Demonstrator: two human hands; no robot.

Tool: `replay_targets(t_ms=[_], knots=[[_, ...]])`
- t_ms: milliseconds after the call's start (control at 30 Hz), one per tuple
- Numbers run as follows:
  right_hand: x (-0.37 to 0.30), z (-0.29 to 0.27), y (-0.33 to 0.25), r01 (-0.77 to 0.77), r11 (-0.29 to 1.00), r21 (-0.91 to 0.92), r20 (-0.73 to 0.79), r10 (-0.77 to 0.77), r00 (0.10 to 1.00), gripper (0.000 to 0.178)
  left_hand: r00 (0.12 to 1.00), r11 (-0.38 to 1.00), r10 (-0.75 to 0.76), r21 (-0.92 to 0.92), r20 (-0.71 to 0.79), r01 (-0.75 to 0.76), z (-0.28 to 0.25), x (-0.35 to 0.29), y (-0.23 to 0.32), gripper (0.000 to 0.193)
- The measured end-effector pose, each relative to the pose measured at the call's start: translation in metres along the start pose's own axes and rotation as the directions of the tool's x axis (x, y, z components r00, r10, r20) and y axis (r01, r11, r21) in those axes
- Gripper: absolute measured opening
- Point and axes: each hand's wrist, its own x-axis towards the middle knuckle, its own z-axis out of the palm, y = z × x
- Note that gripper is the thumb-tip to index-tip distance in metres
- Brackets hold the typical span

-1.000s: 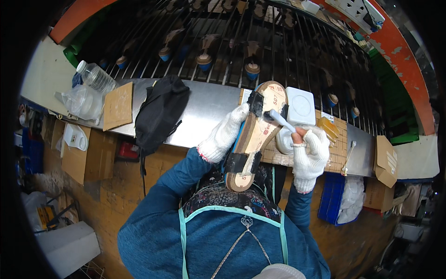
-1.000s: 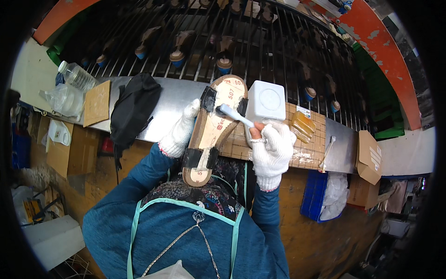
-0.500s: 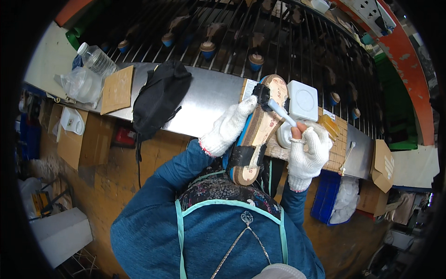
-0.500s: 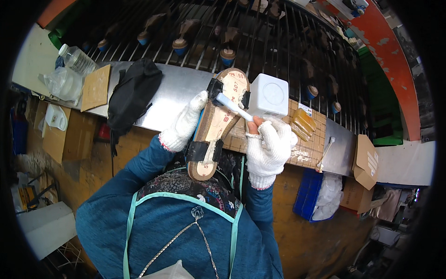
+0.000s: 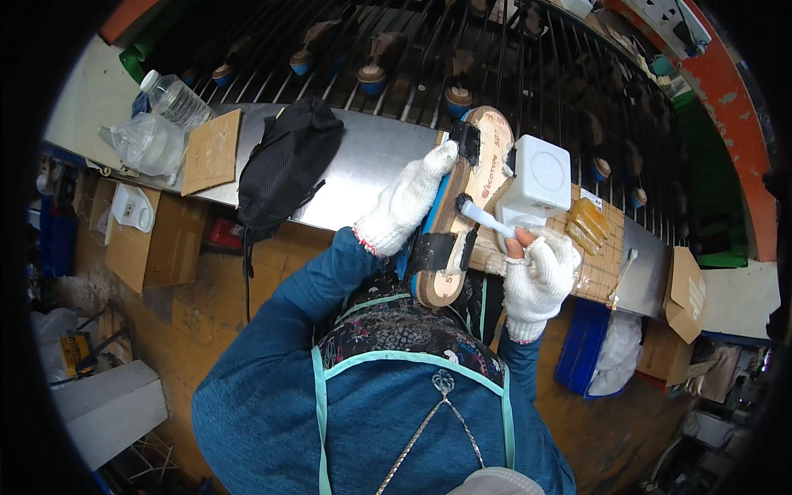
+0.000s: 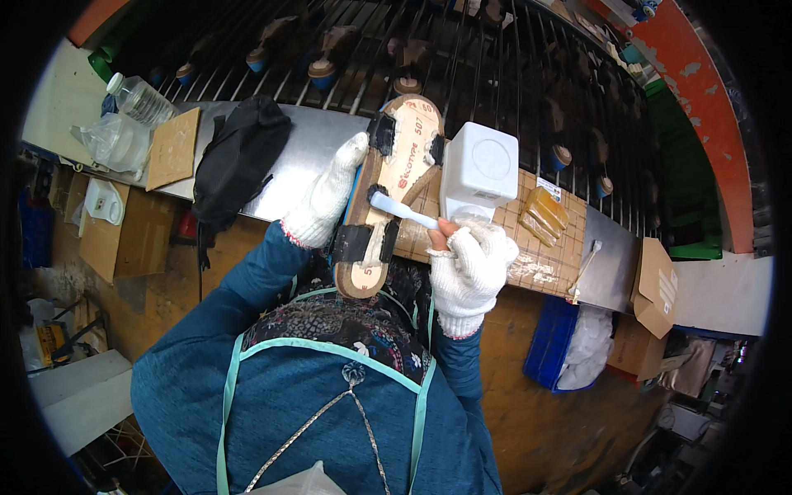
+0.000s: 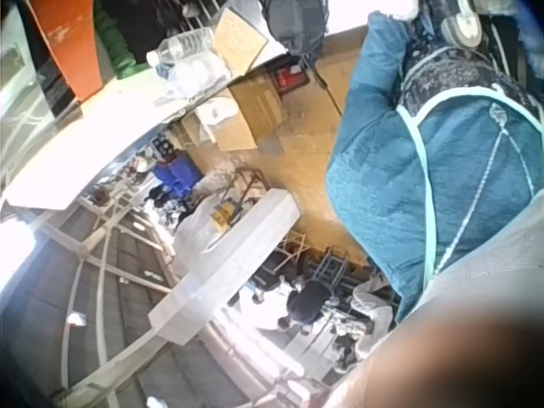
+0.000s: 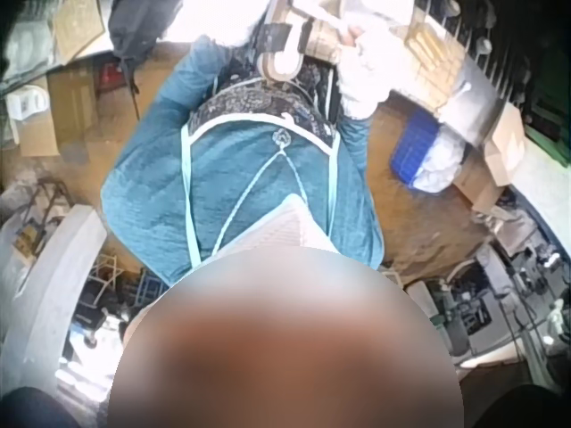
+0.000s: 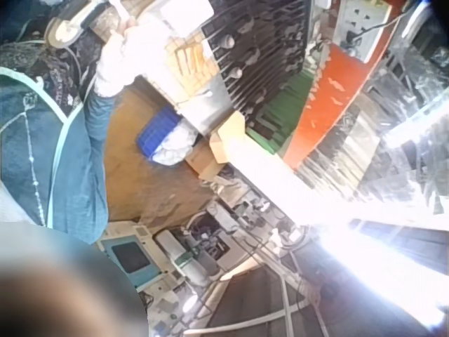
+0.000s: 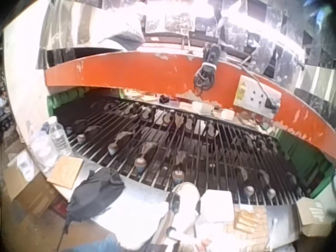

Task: The person repeatedly applies a white adhesive to the sole of a blue sandal using a small brush. They dip the brush into a container and spread the glue across the sole, then place the sandal on a drying rack and repeat the process with another sandal.

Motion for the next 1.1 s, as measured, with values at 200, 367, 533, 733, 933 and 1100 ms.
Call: replay_targets(t_ms=[200,367,533,733,933,1100], knots=[[-0.006,-0.003,0.002,0.001,1.0,0.029,0.022,-0.002,1.0,0.023,0.998,0.997,0.044,-0.055,-0.035,-0.046,0.006,0.015,0.001,0.078],[-0.014,-0.006,0.001,-0.048,0.997,0.06,0.048,0.046,0.998,0.023,1.0,0.991,-0.022,-0.133,0.016,0.024,0.004,0.025,0.003,0.078],[-0.021,-0.007,-0.002,-0.081,0.993,0.09,0.066,0.075,0.995,0.024,1.0,0.993,-0.025,-0.116,0.008,0.026,0.001,0.032,0.0,0.081],[-0.024,-0.015,-0.005,-0.032,0.995,0.093,0.103,0.022,0.994,0.022,1.0,0.988,-0.015,-0.154,-0.002,0.014,-0.001,0.037,0.002,0.08],[0.006,-0.001,0.011,-0.099,0.994,0.041,-0.069,0.102,0.992,0.02,0.996,0.97,-0.044,-0.233,0.083,0.063,0.006,0.023,0.007,0.076],[-0.001,0.004,-0.006,-0.058,0.998,0.002,0.101,0.058,0.993,0.018,1.0,0.928,0.023,-0.372,-0.013,-0.026,-0.008,0.018,0.007,0.078]])
